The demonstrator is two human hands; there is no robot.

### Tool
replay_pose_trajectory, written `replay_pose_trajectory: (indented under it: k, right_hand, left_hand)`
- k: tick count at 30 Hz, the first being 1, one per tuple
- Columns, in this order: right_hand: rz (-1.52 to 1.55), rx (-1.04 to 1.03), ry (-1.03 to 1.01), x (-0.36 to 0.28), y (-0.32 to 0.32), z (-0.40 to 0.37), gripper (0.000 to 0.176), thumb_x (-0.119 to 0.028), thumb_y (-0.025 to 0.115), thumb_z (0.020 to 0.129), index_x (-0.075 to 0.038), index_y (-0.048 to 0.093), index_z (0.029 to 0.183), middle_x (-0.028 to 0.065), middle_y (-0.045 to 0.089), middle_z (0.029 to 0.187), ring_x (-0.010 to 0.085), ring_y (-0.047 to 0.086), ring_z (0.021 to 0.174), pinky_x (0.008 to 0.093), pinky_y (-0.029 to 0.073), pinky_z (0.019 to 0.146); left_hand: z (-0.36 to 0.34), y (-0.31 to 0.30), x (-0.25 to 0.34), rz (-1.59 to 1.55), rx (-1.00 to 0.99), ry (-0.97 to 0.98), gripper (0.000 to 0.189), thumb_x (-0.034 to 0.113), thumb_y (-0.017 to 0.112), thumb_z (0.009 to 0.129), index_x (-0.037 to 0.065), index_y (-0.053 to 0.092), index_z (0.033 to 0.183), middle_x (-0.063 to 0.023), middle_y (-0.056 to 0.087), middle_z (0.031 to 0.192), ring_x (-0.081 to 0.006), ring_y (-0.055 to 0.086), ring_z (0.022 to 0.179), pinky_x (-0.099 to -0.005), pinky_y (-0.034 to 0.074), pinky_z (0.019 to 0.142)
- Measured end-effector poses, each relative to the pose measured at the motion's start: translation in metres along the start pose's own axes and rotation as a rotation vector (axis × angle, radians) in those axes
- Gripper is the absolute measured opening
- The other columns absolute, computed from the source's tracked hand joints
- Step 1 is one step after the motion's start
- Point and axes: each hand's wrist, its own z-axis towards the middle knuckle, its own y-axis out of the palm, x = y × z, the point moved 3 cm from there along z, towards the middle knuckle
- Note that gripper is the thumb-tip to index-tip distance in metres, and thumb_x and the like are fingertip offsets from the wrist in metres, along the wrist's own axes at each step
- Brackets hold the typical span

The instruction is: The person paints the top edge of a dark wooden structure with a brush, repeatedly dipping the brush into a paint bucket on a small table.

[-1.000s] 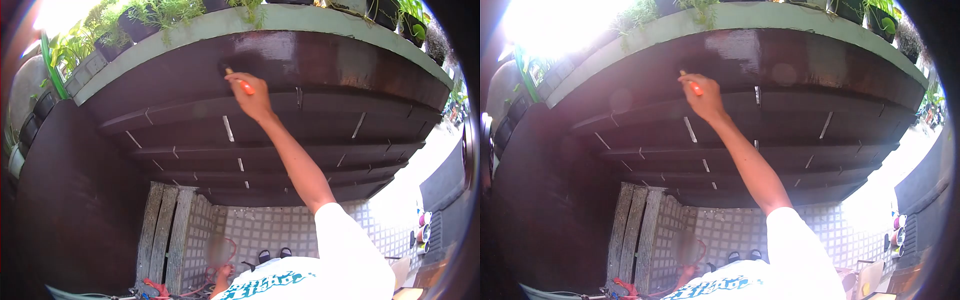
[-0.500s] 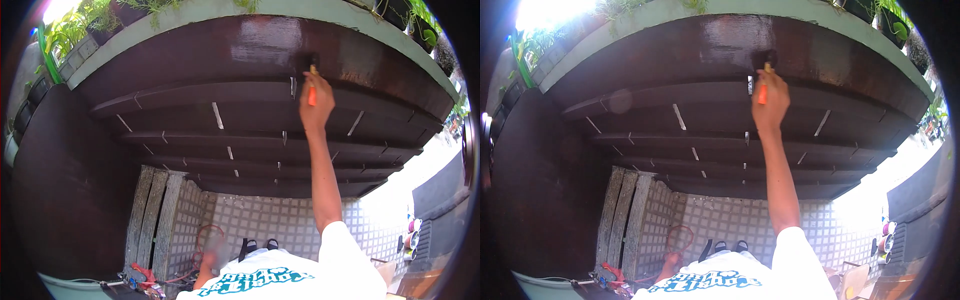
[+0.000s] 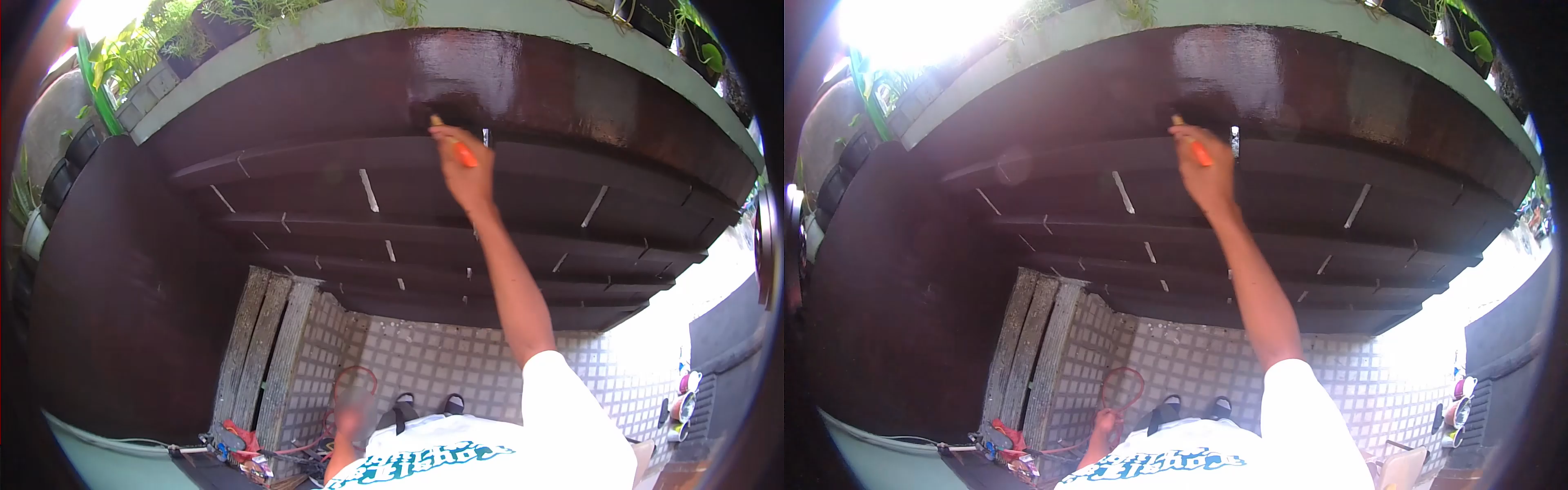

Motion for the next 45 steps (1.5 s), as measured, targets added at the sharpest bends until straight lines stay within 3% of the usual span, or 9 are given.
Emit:
replay_pose_trajectory:
  k: [4,7,13,16,19,22,32,39,45]
  right_hand:
    - [-0.297,0.141,-0.042,-0.013,-0.071,-0.001,0.016,-0.003,0.066,0.094,-0.003,0.076,0.107,0.0169,0.076,0.106,0.0323,0.074,0.098,0.0367,0.055,0.089]
    - [-0.587,0.315,-0.197,-0.029,-0.104,-0.004,0.018,-0.004,0.067,0.094,-0.003,0.076,0.109,0.0171,0.075,0.109,0.0332,0.072,0.103,0.0395,0.054,0.092]
    - [-0.863,0.266,-0.261,-0.031,-0.047,-0.003,0.019,-0.003,0.066,0.092,-0.004,0.075,0.109,0.018,0.073,0.112,0.0371,0.069,0.107,0.044,0.054,0.093]
    - [-0.594,0.198,-0.305,-0.037,0.022,0.003,0.017,-0.004,0.066,0.092,-0.004,0.074,0.107,0.0176,0.074,0.11,0.0382,0.07,0.103,0.0448,0.055,0.092]
    - [-0.265,-0.002,-0.248,-0.052,0.084,0.007,0.016,-0.005,0.066,0.092,-0.002,0.074,0.106,0.0185,0.074,0.109,0.0389,0.07,0.101,0.0435,0.055,0.091]
    - [-0.201,-0.045,-0.162,-0.052,0.097,0.017,0.016,-0.004,0.064,0.098,0.0,0.075,0.108,0.0144,0.076,0.105,0.0198,0.073,0.096,0.031,0.054,0.087]
    - [-0.689,0.496,-0.213,-0.051,-0.114,0.044,0.017,-0.012,0.065,0.101,-0.003,0.077,0.108,0.0143,0.076,0.104,0.0252,0.073,0.098,0.0352,0.055,0.089]
    - [-0.621,0.201,-0.337,-0.052,-0.009,0.015,0.014,-0.007,0.063,0.098,-0.001,0.075,0.102,0.0182,0.075,0.104,0.0353,0.072,0.102,0.0405,0.055,0.092]
    - [-0.036,0.034,0.111,-0.021,0.003,-0.002,0.018,-0.014,0.069,0.101,-0.001,0.077,0.111,0.0109,0.074,0.111,0.0165,0.071,0.1,0.0315,0.06,0.085]
  left_hand:
    - [0.005,-0.033,-0.054,-0.081,-0.153,0.111,0.02,0.021,0.059,0.1,0.004,0.068,0.103,-0.0099,0.074,0.091,-0.0225,0.073,0.074,-0.0379,0.053,0.059]
    - [0.014,-0.046,-0.06,0.037,-0.088,-0.105,0.019,0.019,0.059,0.099,0.003,0.068,0.102,-0.01,0.074,0.09,-0.0227,0.072,0.072,-0.0383,0.053,0.058]
    - [0.06,-0.076,-0.03,0.109,-0.104,-0.059,0.019,0.018,0.06,0.097,0.003,0.069,0.101,-0.0103,0.073,0.088,-0.0229,0.071,0.071,-0.0389,0.054,0.058]
    - [0.086,-0.076,-0.004,0.086,-0.077,0.0,0.019,0.018,0.06,0.097,0.002,0.069,0.1,-0.0104,0.073,0.087,-0.023,0.071,0.07,-0.0391,0.054,0.058]
    - [0.095,-0.071,0.026,0.028,-0.008,-0.026,0.018,0.009,0.061,0.091,0.002,0.077,0.095,-0.0181,0.076,0.095,-0.0294,0.074,0.092,-0.0446,0.06,0.08]
    - [0.099,-0.07,0.04,0.017,-0.023,-0.013,0.017,0.009,0.061,0.091,0.002,0.076,0.095,-0.018,0.076,0.095,-0.0293,0.074,0.091,-0.0445,0.06,0.079]
    - [0.107,-0.093,0.028,0.196,-0.169,-0.071,0.017,0.01,0.061,0.092,0.002,0.075,0.095,-0.0174,0.075,0.095,-0.0287,0.074,0.09,-0.0442,0.059,0.077]
    - [0.107,-0.069,0.04,0.207,-0.193,-0.058,0.017,0.011,0.061,0.092,0.001,0.075,0.096,-0.0171,0.075,0.094,-0.0283,0.074,0.088,-0.044,0.059,0.076]
    - [0.102,-0.045,0.051,0.192,-0.188,-0.04,0.017,0.011,0.061,0.092,0.001,0.074,0.096,-0.0168,0.075,0.094,-0.028,0.073,0.087,-0.0438,0.059,0.074]
